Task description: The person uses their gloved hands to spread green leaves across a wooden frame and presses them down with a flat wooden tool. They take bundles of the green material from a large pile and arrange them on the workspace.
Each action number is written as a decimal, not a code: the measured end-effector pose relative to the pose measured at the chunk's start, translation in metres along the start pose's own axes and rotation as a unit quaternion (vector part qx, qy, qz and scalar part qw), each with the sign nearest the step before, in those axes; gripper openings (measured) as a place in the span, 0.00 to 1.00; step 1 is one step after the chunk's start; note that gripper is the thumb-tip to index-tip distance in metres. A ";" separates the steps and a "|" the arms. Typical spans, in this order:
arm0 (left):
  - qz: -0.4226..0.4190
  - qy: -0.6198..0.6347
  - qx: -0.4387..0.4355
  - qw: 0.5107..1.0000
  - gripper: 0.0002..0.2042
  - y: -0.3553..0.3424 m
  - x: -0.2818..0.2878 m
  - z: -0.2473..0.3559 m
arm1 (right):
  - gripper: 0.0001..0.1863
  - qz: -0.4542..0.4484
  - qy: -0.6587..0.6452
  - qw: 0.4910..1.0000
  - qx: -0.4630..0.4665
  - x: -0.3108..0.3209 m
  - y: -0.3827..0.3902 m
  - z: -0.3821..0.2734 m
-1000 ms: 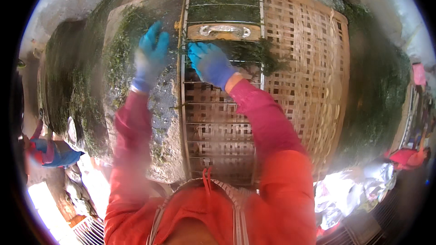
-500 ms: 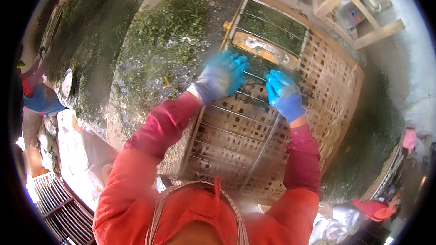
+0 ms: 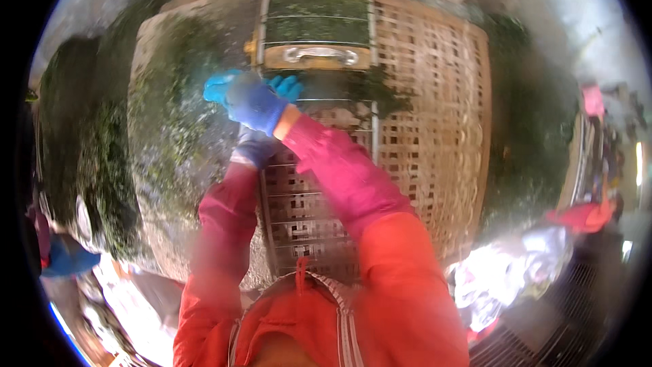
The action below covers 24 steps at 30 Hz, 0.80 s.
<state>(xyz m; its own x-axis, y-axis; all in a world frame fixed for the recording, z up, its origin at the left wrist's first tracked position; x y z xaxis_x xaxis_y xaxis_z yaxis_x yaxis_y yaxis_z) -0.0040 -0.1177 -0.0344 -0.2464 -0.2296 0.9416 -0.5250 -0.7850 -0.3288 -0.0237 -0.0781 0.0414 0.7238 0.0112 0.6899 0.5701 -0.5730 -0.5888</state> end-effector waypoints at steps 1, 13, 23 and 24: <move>-0.027 0.086 0.062 0.994 0.24 -0.002 -0.006 -0.012 | 0.25 0.067 -0.024 0.997 0.024 0.034 0.010 -0.010; 0.012 0.066 -0.017 0.998 0.22 -0.013 0.053 0.003 | 0.34 0.028 0.154 0.972 -0.176 0.231 0.187 0.026; -0.110 0.104 -0.119 0.981 0.29 -0.080 0.005 0.117 | 0.21 -0.202 0.211 0.857 -0.425 0.194 0.176 0.109; -0.102 0.133 -0.107 0.980 0.28 -0.082 0.006 0.117 | 0.09 -0.120 0.227 0.905 -0.339 0.201 0.154 0.097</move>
<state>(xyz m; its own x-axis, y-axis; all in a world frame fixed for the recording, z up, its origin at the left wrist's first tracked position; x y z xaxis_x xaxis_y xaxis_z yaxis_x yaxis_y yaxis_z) 0.1326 -0.1218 0.0063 -0.3064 0.1000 0.9466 -0.7376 -0.6536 -0.1697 0.2476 -0.0842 0.0485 0.2896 -0.0476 0.9560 0.2078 -0.9718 -0.1114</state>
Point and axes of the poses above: each hand's wrist, its own y-axis away from the middle knuckle, its own x-axis out of the back of the hand, z = x × y, the point moved 8 cm from there along -y, towards the middle knuckle, and after that the axes turned 4 degrees about x, right-handed, at the moved point
